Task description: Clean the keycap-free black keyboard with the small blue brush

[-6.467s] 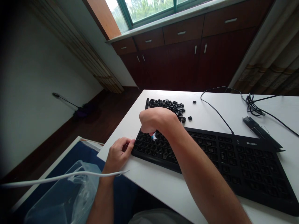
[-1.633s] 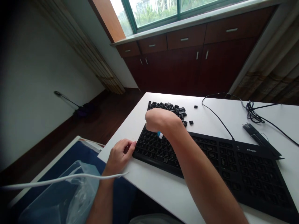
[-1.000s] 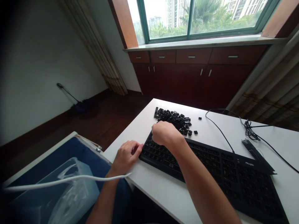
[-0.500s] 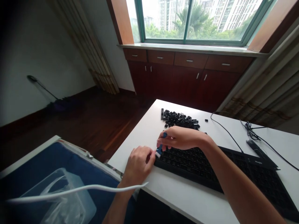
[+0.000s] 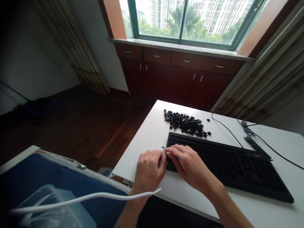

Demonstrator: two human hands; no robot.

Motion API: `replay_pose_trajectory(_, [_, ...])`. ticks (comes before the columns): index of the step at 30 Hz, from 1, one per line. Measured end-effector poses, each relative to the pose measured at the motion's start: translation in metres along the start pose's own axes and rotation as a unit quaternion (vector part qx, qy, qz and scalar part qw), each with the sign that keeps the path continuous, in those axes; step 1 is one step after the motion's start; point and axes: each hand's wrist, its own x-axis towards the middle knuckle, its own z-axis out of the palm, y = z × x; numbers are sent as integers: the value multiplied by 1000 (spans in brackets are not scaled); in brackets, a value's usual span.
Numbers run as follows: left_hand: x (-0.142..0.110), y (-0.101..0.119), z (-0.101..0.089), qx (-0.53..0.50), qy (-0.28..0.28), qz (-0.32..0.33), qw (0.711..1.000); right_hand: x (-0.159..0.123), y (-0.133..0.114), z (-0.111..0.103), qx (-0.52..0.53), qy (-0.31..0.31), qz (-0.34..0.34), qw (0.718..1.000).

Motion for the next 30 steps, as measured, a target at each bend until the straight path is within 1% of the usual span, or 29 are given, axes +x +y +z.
replay_pose_trajectory(1, [1,0,1,2,7,4,1000,-8,-1,4,46,28,10,999])
replay_pose_trajectory(2, [1,0,2,3,12,8,1000,-18,-1,8,62,78,28,995])
replay_pose_trajectory(4, [2,0,2,4,13,14,1000,-41,3,15,58,171,96,979])
replay_pose_trajectory(6, [3,1,3,10,3,16,1000,-66,7,24,70,238,158,956])
replay_pose_trajectory(8, [3,0,2,25,-15,18,999,-88,7,35,79,290,176,937])
replay_pose_trajectory(10, [5,-1,0,49,-35,28,998,-102,3,49,75,322,176,927])
replay_pose_trajectory(12, [7,0,-3,71,-48,50,995,-109,-4,60,74,332,175,924])
replay_pose_trajectory(14, [10,3,-8,68,-51,94,992,-110,-9,68,99,323,174,925])
replay_pose_trajectory(16, [13,7,-13,31,-64,175,982,-108,-11,70,132,300,181,927])
replay_pose_trajectory(18, [14,12,-16,-3,-108,272,956,-106,-11,70,144,276,184,932])
replay_pose_trajectory(19, [15,15,-17,-13,-119,301,946,-106,-10,69,137,270,176,937])
replay_pose_trajectory(22, [17,20,-17,-16,-139,347,927,-105,-9,65,96,241,123,958])
replay_pose_trajectory(24, [21,22,-15,-1,-156,379,912,-106,-10,63,78,230,87,966])
replay_pose_trajectory(27, [30,23,-12,10,-168,431,887,-106,-10,60,70,234,66,967])
replay_pose_trajectory(30, [41,19,-11,-4,-156,457,876,-105,-9,59,77,228,56,969])
